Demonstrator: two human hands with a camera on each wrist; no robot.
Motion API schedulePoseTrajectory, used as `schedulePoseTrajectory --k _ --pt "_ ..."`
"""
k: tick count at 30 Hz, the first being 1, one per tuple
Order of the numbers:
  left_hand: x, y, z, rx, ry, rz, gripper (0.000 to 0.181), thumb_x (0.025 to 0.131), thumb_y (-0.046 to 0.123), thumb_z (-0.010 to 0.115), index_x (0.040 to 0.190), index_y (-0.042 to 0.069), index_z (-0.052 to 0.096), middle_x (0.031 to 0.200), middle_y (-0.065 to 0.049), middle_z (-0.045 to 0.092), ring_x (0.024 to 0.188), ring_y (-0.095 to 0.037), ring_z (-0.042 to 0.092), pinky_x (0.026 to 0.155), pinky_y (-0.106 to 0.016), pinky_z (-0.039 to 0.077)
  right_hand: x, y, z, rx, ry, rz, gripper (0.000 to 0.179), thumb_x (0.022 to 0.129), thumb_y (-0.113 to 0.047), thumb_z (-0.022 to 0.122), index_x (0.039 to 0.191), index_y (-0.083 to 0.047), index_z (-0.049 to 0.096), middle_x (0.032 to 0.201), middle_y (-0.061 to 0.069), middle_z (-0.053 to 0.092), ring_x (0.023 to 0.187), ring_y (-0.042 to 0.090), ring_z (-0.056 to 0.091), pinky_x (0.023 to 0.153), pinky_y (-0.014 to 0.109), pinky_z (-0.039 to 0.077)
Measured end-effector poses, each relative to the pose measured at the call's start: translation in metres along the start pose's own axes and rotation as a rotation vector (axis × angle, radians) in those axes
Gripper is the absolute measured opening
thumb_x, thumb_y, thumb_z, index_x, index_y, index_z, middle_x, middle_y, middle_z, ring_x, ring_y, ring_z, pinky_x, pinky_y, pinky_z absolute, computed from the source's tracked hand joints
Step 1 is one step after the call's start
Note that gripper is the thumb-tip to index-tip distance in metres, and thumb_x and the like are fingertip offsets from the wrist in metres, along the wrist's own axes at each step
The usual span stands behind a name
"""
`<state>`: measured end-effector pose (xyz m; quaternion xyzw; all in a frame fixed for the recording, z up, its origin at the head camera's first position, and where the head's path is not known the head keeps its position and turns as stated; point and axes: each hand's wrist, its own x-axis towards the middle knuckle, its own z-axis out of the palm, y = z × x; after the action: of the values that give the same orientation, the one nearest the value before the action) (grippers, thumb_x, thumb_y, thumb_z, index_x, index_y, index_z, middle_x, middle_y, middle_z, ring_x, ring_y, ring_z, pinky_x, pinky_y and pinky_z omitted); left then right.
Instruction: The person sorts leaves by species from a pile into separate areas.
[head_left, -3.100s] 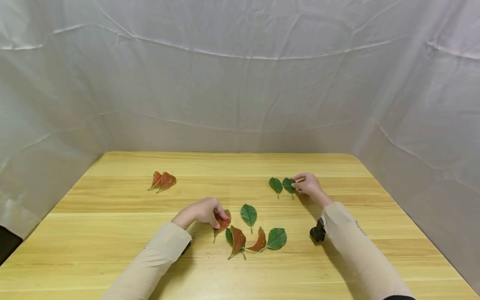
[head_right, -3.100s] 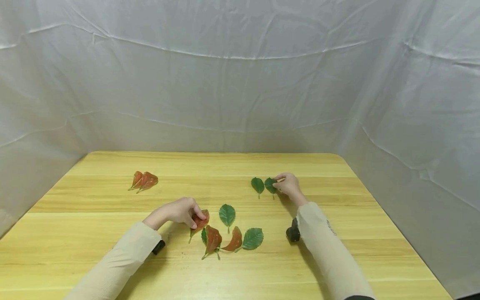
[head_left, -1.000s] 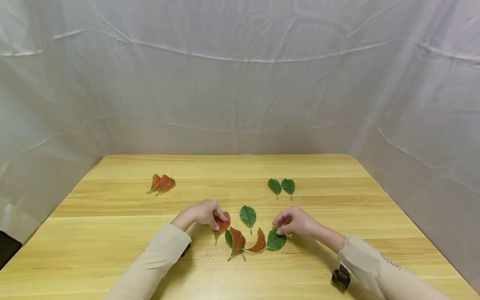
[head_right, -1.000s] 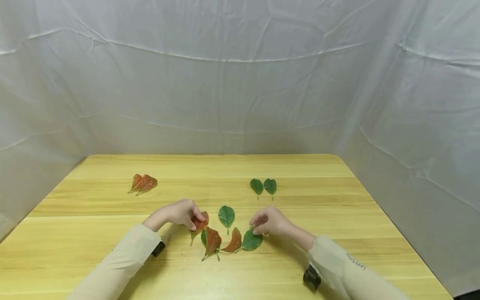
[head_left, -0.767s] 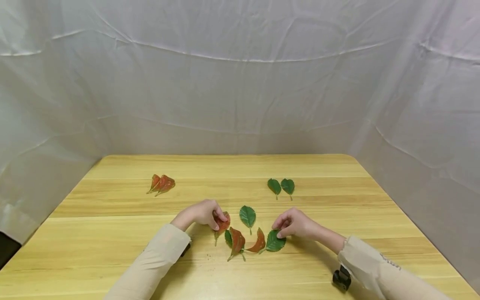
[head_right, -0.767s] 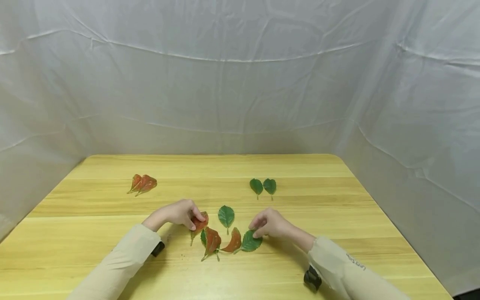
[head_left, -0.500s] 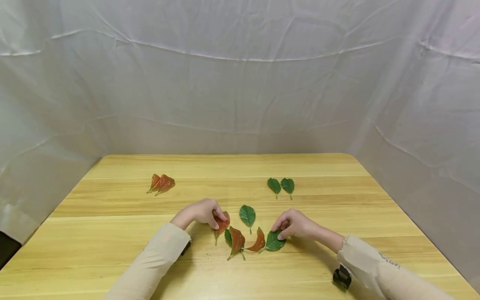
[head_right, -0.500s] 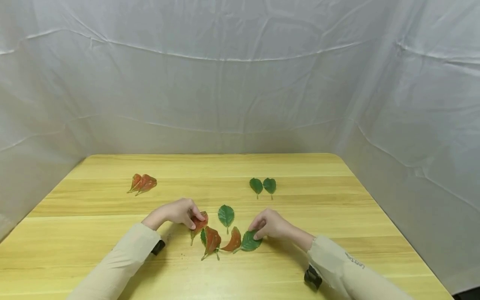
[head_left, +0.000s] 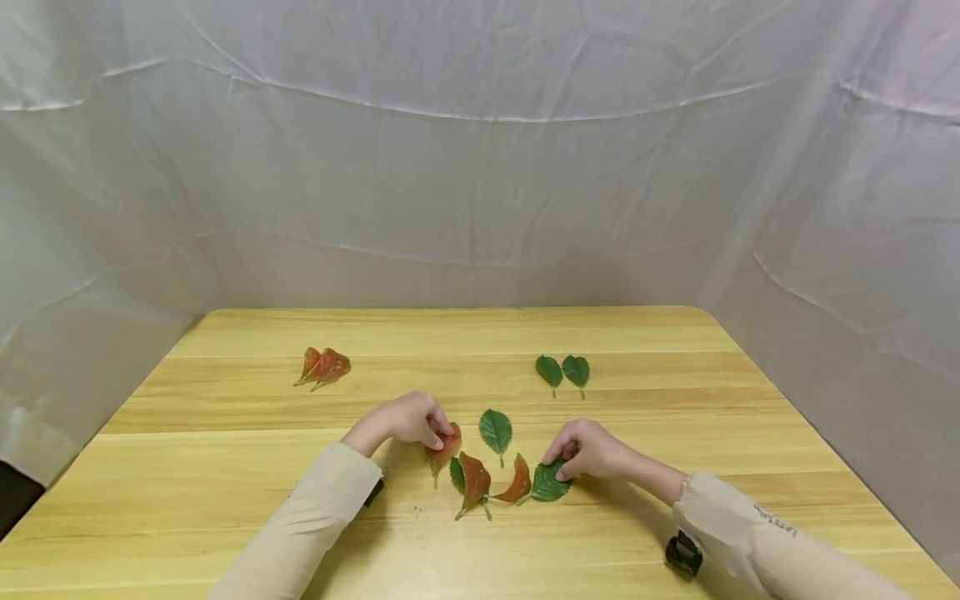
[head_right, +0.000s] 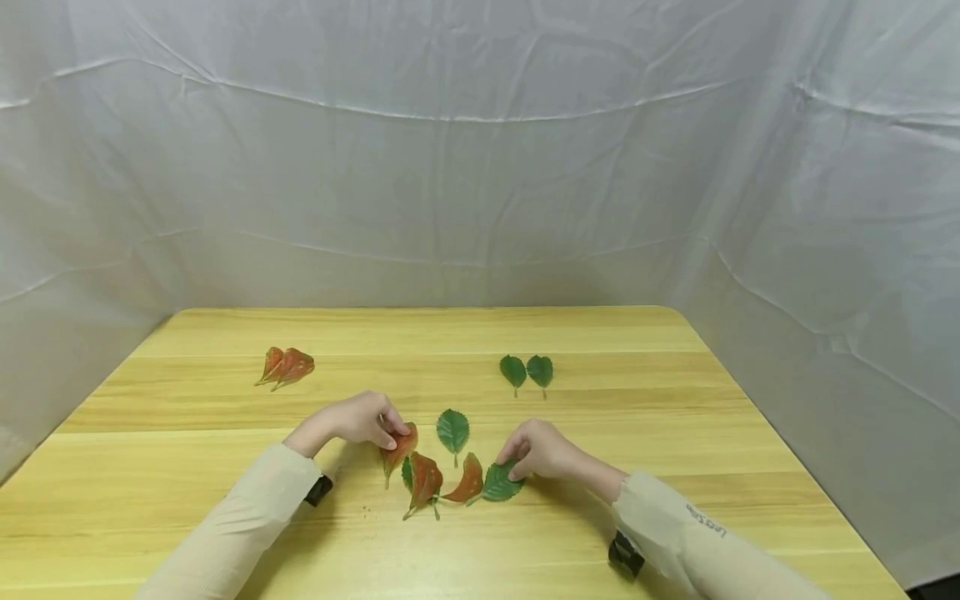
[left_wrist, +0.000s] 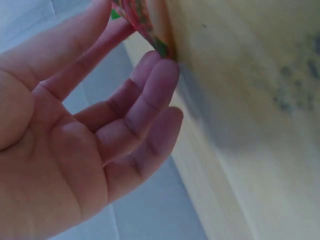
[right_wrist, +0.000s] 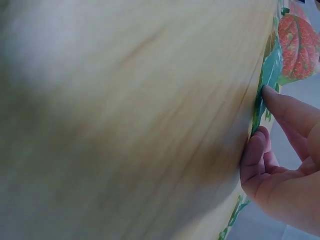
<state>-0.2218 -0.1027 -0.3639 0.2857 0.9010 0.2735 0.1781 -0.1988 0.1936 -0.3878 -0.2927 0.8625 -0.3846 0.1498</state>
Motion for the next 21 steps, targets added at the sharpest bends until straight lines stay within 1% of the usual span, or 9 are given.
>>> schedulePoseTrajectory --k 2,4,8,11,14,18,21 --pt "0.000 0.002 -0.001 -0.003 0.014 -0.002 0.017 0.075 -0.001 0.069 0.092 -0.001 0.070 0.074 0.000 0.062 0.058 -0.008 0.041 0.053 -0.020 0.036 0.000 0.000 0.000 0.002 -0.001 -0.001 0.017 0.066 0.008 0.072 0.082 0.002 0.070 0.079 0.002 0.054 0.070 0.013 0.047 0.059 0.022 0.042" --pt "0.000 0.004 -0.001 0.001 0.028 -0.008 0.018 0.076 0.000 0.068 0.093 0.000 0.070 0.073 0.000 0.062 0.059 -0.009 0.041 0.054 -0.021 0.035 0.000 0.000 0.000 0.005 -0.002 -0.003 0.017 0.066 0.008 0.072 0.082 0.002 0.070 0.079 0.002 0.054 0.070 0.014 0.047 0.059 0.022 0.042" --pt "0.002 0.008 0.000 0.019 0.061 -0.030 0.019 0.078 0.003 0.067 0.096 0.002 0.069 0.076 -0.001 0.063 0.064 -0.009 0.047 0.059 -0.023 0.040 0.000 0.000 0.000 0.003 -0.005 -0.010 0.017 0.066 0.008 0.072 0.082 0.002 0.070 0.080 0.002 0.054 0.070 0.014 0.047 0.059 0.022 0.042" --pt "0.003 0.010 0.002 0.023 0.097 -0.026 0.018 0.080 0.006 0.066 0.097 0.001 0.068 0.079 0.000 0.062 0.070 -0.011 0.051 0.063 -0.027 0.043 0.000 0.000 0.001 0.002 -0.006 -0.012 0.017 0.066 0.008 0.072 0.082 0.002 0.069 0.081 0.002 0.054 0.070 0.013 0.047 0.059 0.022 0.042" --pt "0.004 0.014 0.005 0.017 0.140 -0.001 0.017 0.082 0.007 0.064 0.097 0.000 0.068 0.078 0.000 0.061 0.071 -0.013 0.053 0.064 -0.029 0.044 0.000 0.000 0.001 -0.001 -0.005 -0.010 0.017 0.067 0.008 0.072 0.082 0.002 0.069 0.081 0.002 0.054 0.070 0.013 0.047 0.059 0.022 0.042" --pt "0.004 0.020 0.008 0.013 0.195 0.051 0.013 0.083 0.008 0.062 0.093 0.002 0.068 0.082 -0.001 0.063 0.075 -0.014 0.056 0.068 -0.030 0.046 0.000 0.000 0.001 -0.003 -0.001 -0.006 0.017 0.067 0.007 0.072 0.082 0.001 0.069 0.082 0.002 0.054 0.071 0.013 0.047 0.060 0.022 0.042" --pt "0.004 0.024 0.010 -0.005 0.207 0.096 0.012 0.085 0.008 0.061 0.094 0.002 0.067 0.084 -0.002 0.063 0.076 -0.014 0.057 0.068 -0.029 0.046 -0.001 0.000 0.001 -0.006 -0.001 -0.007 0.017 0.067 0.007 0.072 0.083 0.001 0.069 0.083 0.002 0.055 0.071 0.013 0.047 0.060 0.022 0.042"
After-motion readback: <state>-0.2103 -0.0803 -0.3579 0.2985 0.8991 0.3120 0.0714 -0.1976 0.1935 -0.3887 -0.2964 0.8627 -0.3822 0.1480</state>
